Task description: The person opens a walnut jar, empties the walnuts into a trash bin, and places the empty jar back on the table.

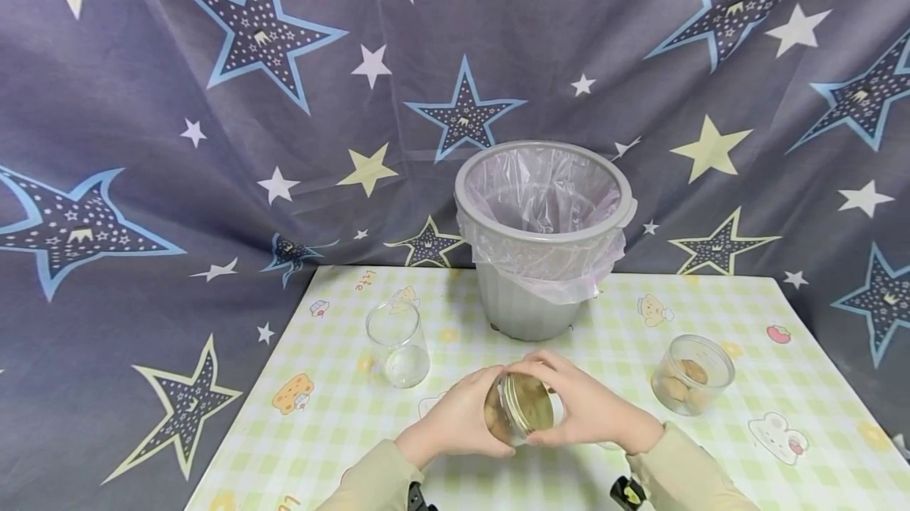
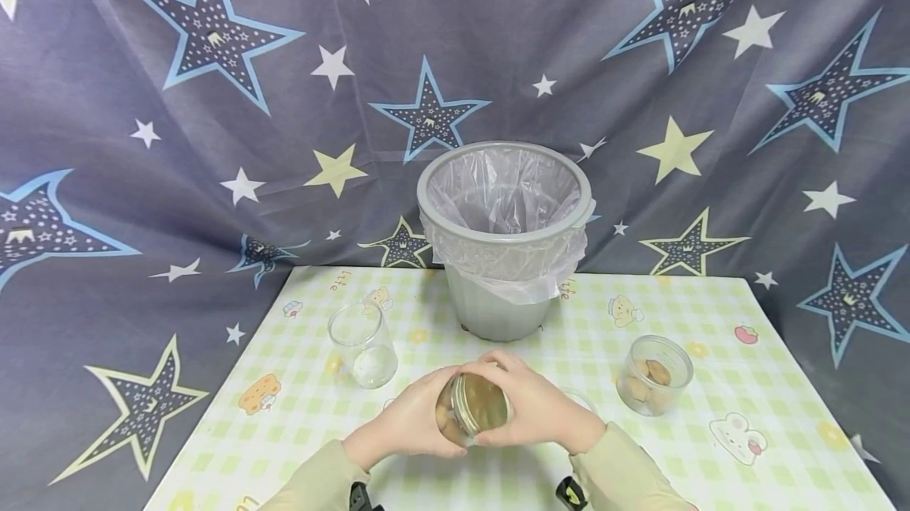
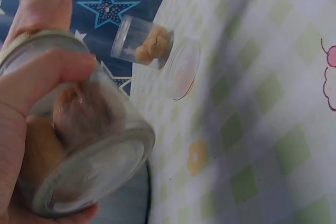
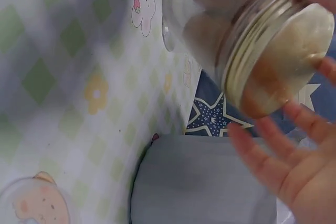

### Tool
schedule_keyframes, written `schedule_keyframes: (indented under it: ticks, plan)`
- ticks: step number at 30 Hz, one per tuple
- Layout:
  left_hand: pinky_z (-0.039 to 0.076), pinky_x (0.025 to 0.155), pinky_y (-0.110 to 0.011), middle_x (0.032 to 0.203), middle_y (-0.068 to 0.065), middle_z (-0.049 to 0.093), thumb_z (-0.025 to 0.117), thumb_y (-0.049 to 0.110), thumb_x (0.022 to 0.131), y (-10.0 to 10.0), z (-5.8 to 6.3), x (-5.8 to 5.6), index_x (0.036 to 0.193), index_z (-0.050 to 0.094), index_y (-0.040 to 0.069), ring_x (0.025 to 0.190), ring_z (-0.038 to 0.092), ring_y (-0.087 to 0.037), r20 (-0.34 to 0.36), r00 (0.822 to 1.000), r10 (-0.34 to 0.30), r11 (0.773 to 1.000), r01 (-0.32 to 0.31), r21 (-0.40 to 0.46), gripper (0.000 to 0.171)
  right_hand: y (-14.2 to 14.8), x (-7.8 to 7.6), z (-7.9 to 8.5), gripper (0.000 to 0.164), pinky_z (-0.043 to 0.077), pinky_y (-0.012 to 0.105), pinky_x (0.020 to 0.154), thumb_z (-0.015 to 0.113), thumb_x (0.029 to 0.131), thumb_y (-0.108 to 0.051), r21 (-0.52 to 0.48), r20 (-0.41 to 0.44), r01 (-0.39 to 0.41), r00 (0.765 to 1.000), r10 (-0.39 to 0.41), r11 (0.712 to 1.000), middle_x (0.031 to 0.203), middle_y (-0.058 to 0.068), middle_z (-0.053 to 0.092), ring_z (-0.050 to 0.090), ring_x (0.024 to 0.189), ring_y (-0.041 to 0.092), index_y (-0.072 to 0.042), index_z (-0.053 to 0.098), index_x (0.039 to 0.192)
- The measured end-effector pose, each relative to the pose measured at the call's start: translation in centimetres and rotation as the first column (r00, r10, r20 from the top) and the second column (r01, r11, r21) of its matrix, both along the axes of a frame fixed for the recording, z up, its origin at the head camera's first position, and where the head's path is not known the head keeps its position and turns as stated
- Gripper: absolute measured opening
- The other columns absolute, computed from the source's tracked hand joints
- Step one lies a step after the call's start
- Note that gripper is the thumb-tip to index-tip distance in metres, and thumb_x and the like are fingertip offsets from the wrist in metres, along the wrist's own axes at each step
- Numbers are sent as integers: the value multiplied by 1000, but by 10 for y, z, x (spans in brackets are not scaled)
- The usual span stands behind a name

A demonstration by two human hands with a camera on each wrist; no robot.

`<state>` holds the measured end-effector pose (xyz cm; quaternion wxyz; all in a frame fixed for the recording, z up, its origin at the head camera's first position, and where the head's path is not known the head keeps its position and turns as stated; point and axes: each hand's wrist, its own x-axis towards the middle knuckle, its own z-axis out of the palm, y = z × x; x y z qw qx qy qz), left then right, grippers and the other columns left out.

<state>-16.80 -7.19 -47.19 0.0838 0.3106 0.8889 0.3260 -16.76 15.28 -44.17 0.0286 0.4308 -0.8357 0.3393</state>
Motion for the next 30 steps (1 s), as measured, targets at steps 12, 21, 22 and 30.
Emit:
schedule_keyframes:
  ticks: [12,21,22,30]
  plan:
    - [50,96,-37,129,-7,54,86,34,61,7,2,2,138,37,2,115,53,-22,-156,986,52,993,-67,-92,97,-14,5,3,75,52,51,79,70,79,-51,135,278,261,916,-290,956,124,17,54,59,105,34,-11,46,137]
    - [49,95,-33,126,-3,55,85,36,62,4,1,0,137,40,7,113,54,-19,-117,992,36,997,-44,-67,93,-11,5,-2,72,54,42,79,75,76,-46,79,105,198,973,-206,977,118,9,56,61,100,24,-10,49,133]
    - [49,95,-33,126,-2,55,85,36,62,3,1,0,137,40,8,113,53,-18,-105,994,32,998,-38,-56,92,-11,5,-3,72,55,40,80,76,75,-45,73,80,183,979,-189,980,117,7,56,61,100,22,-10,49,133]
    - [49,93,-31,130,0,52,87,31,62,-1,1,0,139,39,13,114,53,-15,15,1000,1,1000,-2,25,93,-8,5,-1,75,53,34,86,85,65,-32,39,16,82,996,-83,996,117,-3,51,55,103,13,-17,52,131]
